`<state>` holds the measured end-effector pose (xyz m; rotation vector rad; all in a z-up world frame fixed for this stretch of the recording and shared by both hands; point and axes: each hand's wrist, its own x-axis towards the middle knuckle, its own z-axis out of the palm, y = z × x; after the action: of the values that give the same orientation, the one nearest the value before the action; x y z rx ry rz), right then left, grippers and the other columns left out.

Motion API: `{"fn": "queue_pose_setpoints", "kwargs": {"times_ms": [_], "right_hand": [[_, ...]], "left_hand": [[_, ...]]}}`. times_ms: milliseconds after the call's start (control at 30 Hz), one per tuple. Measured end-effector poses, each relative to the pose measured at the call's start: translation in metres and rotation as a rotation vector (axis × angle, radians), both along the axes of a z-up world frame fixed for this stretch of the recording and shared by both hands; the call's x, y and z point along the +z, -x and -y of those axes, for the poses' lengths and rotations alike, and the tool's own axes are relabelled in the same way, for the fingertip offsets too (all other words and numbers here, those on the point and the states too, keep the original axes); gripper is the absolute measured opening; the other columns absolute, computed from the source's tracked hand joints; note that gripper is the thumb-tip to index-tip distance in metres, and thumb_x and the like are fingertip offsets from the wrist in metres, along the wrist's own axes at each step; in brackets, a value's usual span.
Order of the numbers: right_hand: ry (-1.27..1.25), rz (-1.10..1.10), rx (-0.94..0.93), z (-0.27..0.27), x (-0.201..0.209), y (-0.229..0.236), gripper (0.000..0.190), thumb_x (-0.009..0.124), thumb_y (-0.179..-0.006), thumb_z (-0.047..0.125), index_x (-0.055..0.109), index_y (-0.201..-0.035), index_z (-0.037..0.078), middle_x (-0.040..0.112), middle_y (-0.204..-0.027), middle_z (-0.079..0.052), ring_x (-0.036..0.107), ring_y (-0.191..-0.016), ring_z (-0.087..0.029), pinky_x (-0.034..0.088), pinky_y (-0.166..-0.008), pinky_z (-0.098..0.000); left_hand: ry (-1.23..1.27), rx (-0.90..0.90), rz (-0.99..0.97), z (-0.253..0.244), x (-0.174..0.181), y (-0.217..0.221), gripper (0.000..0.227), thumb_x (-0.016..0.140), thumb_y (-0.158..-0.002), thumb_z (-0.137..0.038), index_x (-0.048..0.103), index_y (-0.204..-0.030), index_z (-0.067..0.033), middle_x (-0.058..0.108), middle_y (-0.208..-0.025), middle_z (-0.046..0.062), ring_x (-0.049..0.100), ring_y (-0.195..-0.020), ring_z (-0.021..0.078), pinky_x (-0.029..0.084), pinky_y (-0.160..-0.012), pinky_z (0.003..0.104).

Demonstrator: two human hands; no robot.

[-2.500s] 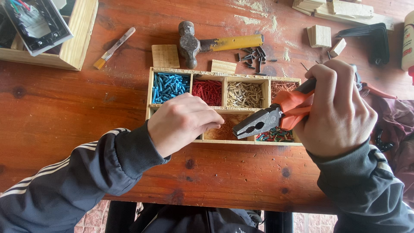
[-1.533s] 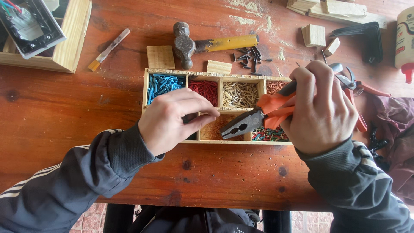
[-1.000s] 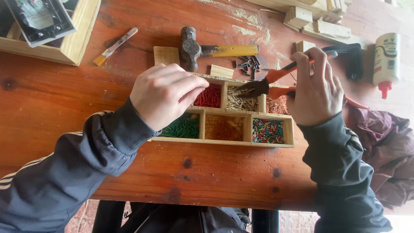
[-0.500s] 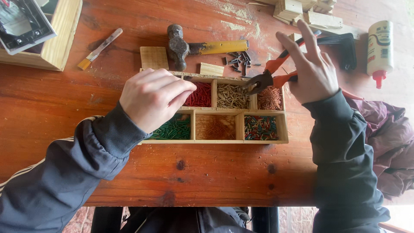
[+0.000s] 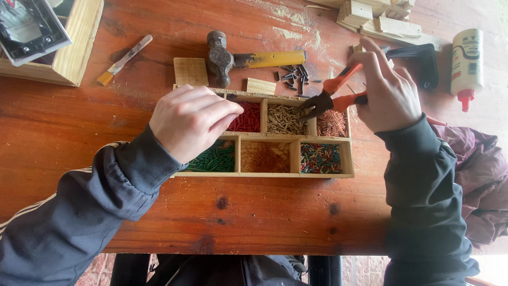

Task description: The person uses pliers to cut small pieces of copper wire from a spool. They repeatedly pick up wire, position it in the pliers, and cut short segments, placing them into a compartmentalized wooden box on the workbench.

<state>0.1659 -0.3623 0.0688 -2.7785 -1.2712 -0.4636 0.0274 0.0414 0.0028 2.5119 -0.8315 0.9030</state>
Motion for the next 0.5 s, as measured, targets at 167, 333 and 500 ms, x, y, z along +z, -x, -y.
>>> {"fn": "queue_pose_setpoints", "kwargs": {"times_ms": [167,333,500], "right_hand": [[0.043,-0.063,-0.090,0.004,0.000,0.006,0.072,0.066,-0.074,-0.014,0.065,-0.142,0.012,0.078,-0.162,-0.010,0.075,-0.085,-0.046,0.063,-0.074,-0.0593],[0.100,0.014,-0.048,0.015,-0.001,0.001,0.083,0.071,-0.074,-0.010,0.074,-0.150,0.022,0.072,-0.176,-0.002,0.079,-0.096,-0.042,0.067,-0.079,-0.0591],[0.291,0.247,-0.079,0.027,-0.021,-0.007,0.084,0.073,-0.081,0.006,0.082,-0.156,0.043,0.073,-0.179,-0.004,0.086,-0.099,-0.028,0.074,-0.085,-0.0423]], "left_hand": [[0.006,-0.001,0.001,0.000,-0.003,0.000,0.007,0.093,-0.108,-0.014,0.089,-0.113,-0.0184,0.090,-0.104,0.001,0.082,-0.094,0.0230,0.064,-0.083,0.042],[0.013,-0.001,-0.002,0.000,-0.002,0.000,0.006,0.094,-0.108,-0.015,0.090,-0.111,-0.0187,0.090,-0.104,0.000,0.081,-0.094,0.0224,0.063,-0.084,0.042],[0.011,-0.008,0.007,0.000,0.000,0.000,0.007,0.093,-0.109,-0.013,0.089,-0.111,-0.0178,0.089,-0.103,0.001,0.081,-0.093,0.0236,0.063,-0.083,0.042]]}}
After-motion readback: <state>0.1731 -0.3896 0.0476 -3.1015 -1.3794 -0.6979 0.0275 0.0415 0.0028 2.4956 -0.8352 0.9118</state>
